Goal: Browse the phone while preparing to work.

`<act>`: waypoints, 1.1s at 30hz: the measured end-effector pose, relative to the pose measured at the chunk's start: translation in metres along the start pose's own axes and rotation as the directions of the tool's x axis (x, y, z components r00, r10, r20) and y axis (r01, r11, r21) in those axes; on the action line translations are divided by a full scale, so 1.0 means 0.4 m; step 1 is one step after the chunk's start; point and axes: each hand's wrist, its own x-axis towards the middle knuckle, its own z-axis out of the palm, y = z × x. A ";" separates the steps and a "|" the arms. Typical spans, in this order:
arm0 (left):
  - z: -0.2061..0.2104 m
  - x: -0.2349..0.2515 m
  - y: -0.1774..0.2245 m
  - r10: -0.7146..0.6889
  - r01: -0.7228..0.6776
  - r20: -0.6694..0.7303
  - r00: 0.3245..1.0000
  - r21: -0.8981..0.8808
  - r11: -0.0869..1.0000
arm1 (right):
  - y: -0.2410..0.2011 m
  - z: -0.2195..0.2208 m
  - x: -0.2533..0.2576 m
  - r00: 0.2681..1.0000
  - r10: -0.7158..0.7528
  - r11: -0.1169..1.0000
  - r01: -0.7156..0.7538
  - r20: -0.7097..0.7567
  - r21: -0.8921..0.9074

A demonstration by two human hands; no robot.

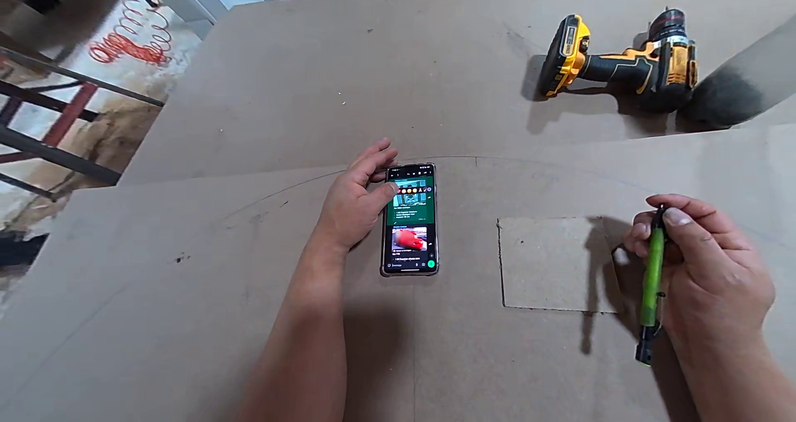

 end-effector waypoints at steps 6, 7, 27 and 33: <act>0.043 0.001 0.021 -0.082 0.096 -0.112 0.990 0.118 0.988 | 0.003 0.000 -0.003 1.000 -0.019 1.000 0.019 0.015 0.001; 0.050 0.002 0.025 -0.098 0.115 -0.128 0.987 0.134 0.984 | 0.003 0.001 -0.003 1.000 -0.021 1.000 0.021 0.015 0.004; 0.029 0.002 0.015 -0.078 0.073 -0.147 0.986 -0.039 0.997 | 0.003 -0.002 -0.001 1.000 -0.005 1.000 0.005 0.005 0.018; 0.028 0.002 0.008 -0.061 0.059 -0.131 0.990 -0.020 0.998 | 0.002 -0.001 -0.002 1.000 -0.012 1.000 0.012 0.016 0.015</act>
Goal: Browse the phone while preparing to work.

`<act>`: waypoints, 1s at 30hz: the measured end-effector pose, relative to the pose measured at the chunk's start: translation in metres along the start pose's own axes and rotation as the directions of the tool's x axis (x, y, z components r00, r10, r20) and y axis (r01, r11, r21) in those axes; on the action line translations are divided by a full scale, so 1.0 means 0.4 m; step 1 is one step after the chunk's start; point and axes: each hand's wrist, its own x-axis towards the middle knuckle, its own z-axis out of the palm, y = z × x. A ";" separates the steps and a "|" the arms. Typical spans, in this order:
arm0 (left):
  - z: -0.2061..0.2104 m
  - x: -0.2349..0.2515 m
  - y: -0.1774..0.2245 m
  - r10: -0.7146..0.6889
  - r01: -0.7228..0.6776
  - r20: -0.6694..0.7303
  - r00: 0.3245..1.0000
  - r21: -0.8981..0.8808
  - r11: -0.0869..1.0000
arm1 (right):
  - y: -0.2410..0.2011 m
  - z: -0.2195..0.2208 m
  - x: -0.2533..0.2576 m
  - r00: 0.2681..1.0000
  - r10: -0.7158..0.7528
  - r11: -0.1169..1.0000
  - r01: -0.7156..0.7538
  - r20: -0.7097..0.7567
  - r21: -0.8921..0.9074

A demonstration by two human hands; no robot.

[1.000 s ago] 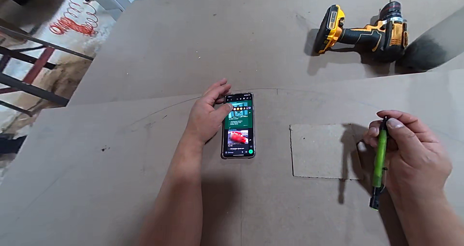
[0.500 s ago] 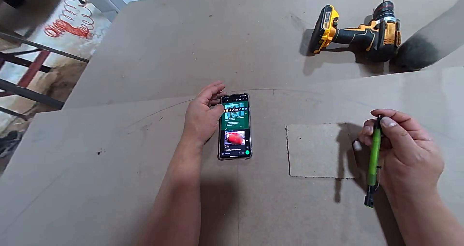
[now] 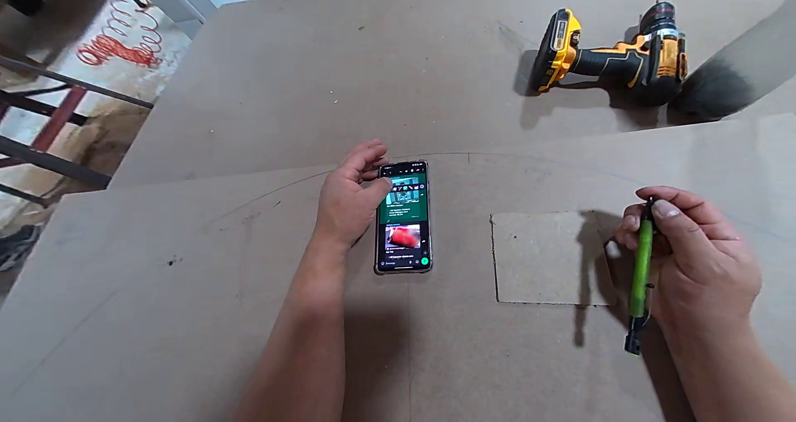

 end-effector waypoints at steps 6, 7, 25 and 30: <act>0.003 0.000 0.001 -0.013 0.013 -0.005 1.000 0.064 0.998 | 0.002 -0.002 0.000 1.000 0.003 1.000 -0.003 -0.002 0.000; -0.001 -0.001 0.002 -0.007 0.007 0.003 1.000 0.035 0.999 | 0.003 -0.003 0.000 1.000 0.000 1.000 -0.001 0.001 0.003; -0.067 -0.015 0.011 0.033 -0.126 0.451 0.892 0.176 0.976 | -0.003 0.002 -0.001 1.000 -0.001 1.000 0.001 -0.003 0.009; -0.068 -0.015 0.015 0.025 -0.125 0.450 0.892 0.194 0.973 | -0.001 0.000 -0.002 1.000 0.007 1.000 -0.007 -0.002 -0.008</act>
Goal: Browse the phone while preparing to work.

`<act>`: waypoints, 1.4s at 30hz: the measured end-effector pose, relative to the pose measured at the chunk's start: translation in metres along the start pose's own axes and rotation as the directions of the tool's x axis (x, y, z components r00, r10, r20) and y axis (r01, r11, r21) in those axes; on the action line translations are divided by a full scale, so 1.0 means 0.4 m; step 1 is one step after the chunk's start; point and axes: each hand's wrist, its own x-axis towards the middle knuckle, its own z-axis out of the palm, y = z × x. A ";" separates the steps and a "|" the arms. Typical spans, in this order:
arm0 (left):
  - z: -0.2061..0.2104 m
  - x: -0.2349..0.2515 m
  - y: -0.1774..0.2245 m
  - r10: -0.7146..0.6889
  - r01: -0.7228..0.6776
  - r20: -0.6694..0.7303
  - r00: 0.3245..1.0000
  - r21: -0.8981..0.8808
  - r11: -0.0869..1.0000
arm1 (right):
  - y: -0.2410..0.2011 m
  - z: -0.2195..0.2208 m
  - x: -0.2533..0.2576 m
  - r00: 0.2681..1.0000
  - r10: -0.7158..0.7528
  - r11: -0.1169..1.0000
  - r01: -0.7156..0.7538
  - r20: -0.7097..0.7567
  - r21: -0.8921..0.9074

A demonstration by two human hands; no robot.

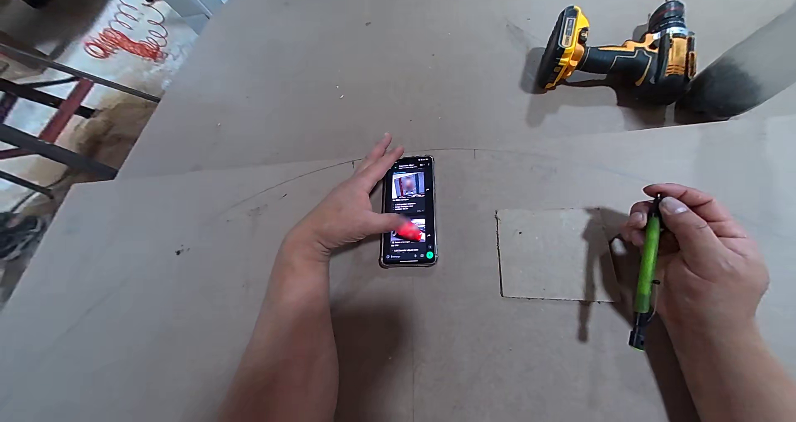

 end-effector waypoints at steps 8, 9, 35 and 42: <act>0.001 0.000 0.000 0.003 -0.003 0.005 1.000 -0.022 1.000 | -0.001 0.001 0.000 1.000 -0.002 1.000 0.002 -0.005 0.006; 0.001 0.000 0.000 0.002 -0.002 0.008 1.000 -0.026 1.000 | -0.002 0.002 0.000 1.000 -0.001 1.000 0.001 -0.006 0.005; -0.001 0.001 -0.009 0.046 -0.050 -0.035 0.998 -0.126 0.991 | 0.000 0.003 0.002 1.000 -0.011 1.000 0.011 -0.007 -0.004; 0.001 0.003 -0.008 0.052 -0.055 -0.036 0.998 -0.099 0.994 | 0.001 0.002 0.001 1.000 -0.006 1.000 0.006 -0.010 -0.004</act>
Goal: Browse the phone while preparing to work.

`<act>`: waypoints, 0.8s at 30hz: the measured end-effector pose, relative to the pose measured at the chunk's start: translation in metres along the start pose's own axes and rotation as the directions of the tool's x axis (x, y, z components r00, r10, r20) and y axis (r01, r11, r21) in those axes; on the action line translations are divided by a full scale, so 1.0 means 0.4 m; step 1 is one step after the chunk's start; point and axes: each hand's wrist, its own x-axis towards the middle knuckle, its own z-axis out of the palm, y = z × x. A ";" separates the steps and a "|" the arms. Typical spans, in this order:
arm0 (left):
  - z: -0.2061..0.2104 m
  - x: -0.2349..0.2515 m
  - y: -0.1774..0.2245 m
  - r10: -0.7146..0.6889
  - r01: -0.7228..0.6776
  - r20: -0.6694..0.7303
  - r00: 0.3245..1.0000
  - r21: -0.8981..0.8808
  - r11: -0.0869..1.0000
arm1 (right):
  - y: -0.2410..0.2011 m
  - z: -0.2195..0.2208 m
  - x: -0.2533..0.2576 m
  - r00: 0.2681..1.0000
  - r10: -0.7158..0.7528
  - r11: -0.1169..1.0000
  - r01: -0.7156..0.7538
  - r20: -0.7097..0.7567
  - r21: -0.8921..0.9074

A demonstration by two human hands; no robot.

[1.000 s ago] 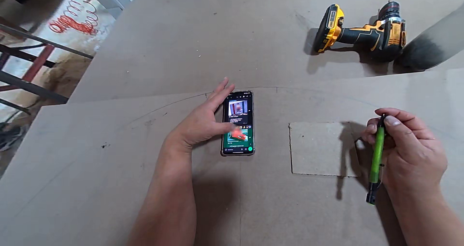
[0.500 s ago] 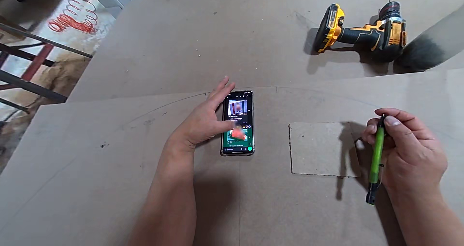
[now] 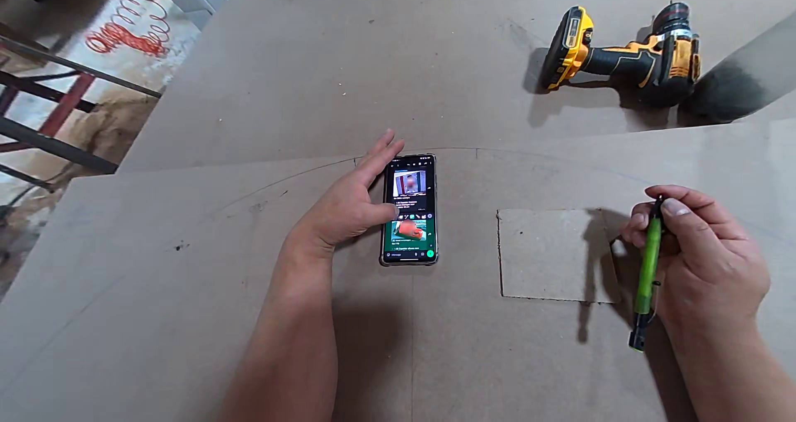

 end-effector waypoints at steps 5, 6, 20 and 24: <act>0.008 0.001 0.006 -0.025 0.025 -0.005 1.000 0.041 0.999 | -0.004 0.002 -0.002 1.000 0.004 1.000 -0.004 -0.002 -0.004; 0.009 0.001 0.005 -0.026 0.027 -0.006 1.000 0.047 0.999 | -0.004 0.003 -0.002 1.000 0.004 1.000 -0.004 -0.001 -0.004; 0.012 0.008 -0.007 -0.028 0.030 -0.079 0.997 0.036 0.999 | 0.000 -0.001 0.001 1.000 -0.008 1.000 0.008 0.008 0.005; 0.008 0.006 -0.005 -0.018 0.018 -0.062 0.998 0.003 1.000 | 0.000 0.000 0.003 1.000 -0.008 1.000 0.008 0.012 0.003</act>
